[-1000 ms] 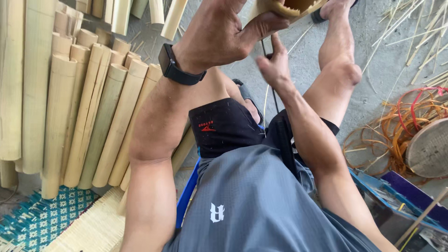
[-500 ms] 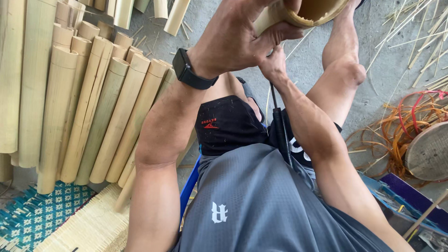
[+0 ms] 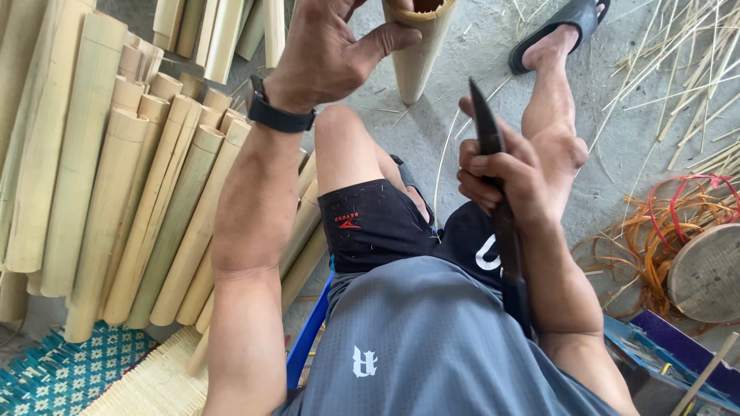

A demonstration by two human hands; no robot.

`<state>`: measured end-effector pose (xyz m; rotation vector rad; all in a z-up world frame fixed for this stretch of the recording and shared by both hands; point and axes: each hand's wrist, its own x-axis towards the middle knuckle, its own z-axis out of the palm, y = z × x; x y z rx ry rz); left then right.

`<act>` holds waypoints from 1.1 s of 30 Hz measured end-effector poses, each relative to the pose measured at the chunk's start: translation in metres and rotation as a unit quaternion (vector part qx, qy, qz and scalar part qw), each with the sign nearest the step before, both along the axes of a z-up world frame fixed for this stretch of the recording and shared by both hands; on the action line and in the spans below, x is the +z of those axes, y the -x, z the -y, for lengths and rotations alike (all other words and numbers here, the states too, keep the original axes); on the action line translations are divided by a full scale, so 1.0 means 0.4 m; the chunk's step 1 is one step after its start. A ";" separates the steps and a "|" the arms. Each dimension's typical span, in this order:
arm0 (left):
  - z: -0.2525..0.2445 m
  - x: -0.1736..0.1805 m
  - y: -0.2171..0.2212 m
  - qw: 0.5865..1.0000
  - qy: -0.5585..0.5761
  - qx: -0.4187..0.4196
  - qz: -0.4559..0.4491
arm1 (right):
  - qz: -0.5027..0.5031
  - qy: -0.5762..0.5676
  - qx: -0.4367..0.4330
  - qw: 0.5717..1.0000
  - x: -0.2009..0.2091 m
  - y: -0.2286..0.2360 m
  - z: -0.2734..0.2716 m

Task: The person sits on a low stool and uses a knife to shape the interior and edges of short bamboo segments. They repeatedly pick up bamboo pieces, carve the inside and rim, and place the finished pieces aside.

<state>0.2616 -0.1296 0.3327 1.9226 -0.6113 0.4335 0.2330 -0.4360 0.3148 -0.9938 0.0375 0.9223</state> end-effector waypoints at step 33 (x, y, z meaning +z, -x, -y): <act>0.183 0.021 0.101 0.992 -0.002 0.110 0.065 | 0.339 0.054 -0.030 0.939 0.167 0.025 -0.060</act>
